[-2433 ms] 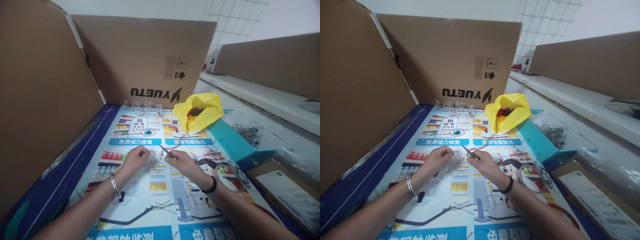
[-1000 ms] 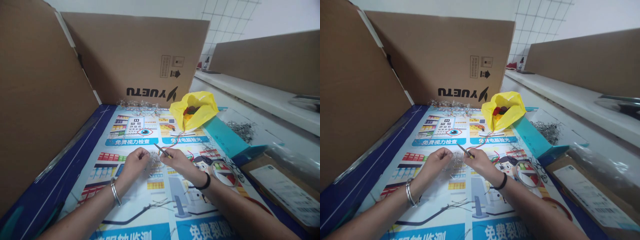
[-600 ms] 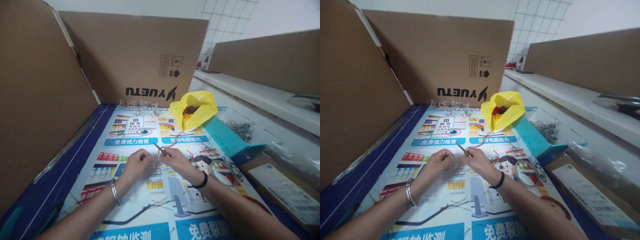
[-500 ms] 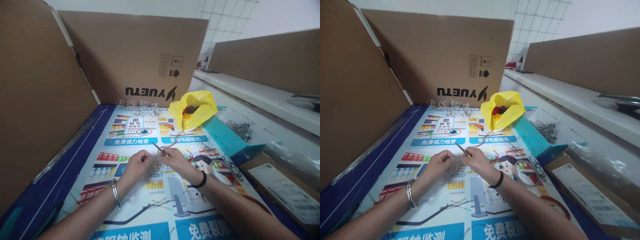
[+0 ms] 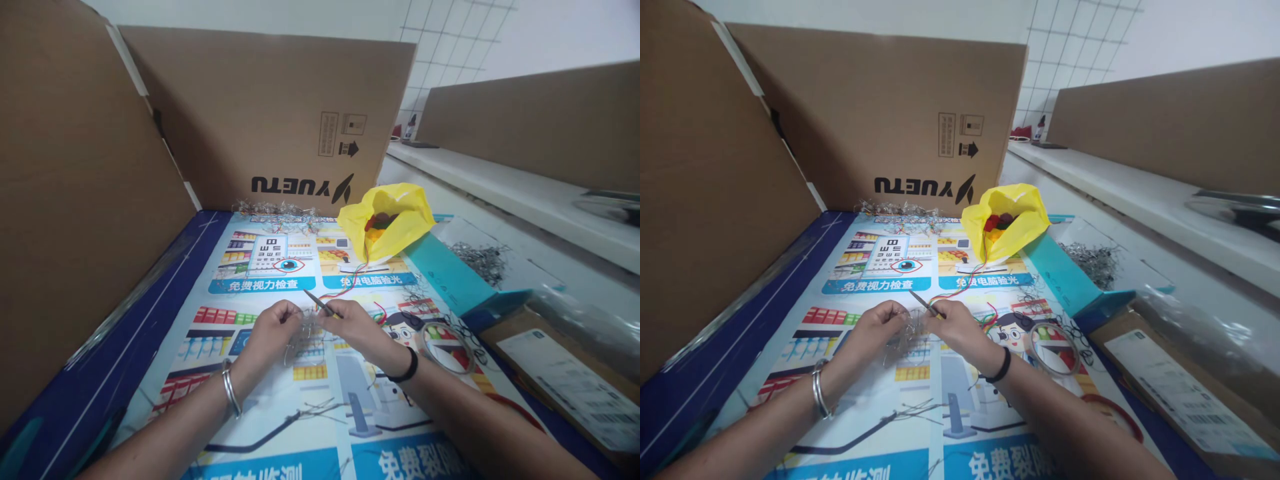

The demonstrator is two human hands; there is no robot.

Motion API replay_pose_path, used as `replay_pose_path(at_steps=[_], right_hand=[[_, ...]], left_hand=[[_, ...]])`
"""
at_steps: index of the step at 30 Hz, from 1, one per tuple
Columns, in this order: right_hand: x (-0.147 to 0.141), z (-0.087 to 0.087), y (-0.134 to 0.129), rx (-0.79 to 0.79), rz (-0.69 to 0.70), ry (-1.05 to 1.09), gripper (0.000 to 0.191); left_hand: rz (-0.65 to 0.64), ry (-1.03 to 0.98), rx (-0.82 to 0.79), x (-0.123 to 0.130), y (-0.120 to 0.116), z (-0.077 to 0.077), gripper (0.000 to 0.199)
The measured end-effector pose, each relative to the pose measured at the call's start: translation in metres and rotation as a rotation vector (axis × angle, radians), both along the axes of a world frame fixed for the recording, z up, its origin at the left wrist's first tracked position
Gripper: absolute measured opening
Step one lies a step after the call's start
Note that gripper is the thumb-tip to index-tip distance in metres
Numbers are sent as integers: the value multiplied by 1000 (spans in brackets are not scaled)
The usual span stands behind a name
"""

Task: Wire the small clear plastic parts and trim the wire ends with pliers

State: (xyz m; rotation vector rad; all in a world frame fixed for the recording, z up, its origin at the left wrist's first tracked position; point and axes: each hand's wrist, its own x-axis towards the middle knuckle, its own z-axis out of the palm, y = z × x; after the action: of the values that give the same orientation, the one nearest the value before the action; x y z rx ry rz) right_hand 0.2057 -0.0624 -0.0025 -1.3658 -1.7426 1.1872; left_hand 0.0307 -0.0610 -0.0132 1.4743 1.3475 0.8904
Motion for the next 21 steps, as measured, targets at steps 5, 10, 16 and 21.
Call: replay_pose_path(at_steps=[5, 10, 16, 21], right_hand=[[0, 2, 0, -31, -60, -3, 22], [1, 3, 1, -19, -102, -24, 22], [1, 2, 0, -54, -109, -24, 22], [1, 2, 0, -39, -99, -32, 23]], left_hand=[[-55, 28, 34, -2, 2, -3, 11], [-87, 157, 123, -7, 0, 1, 23], [-105, 275, 298, -11, 1, -3, 23], [-219, 325, 483, -12, 4, 1, 17]])
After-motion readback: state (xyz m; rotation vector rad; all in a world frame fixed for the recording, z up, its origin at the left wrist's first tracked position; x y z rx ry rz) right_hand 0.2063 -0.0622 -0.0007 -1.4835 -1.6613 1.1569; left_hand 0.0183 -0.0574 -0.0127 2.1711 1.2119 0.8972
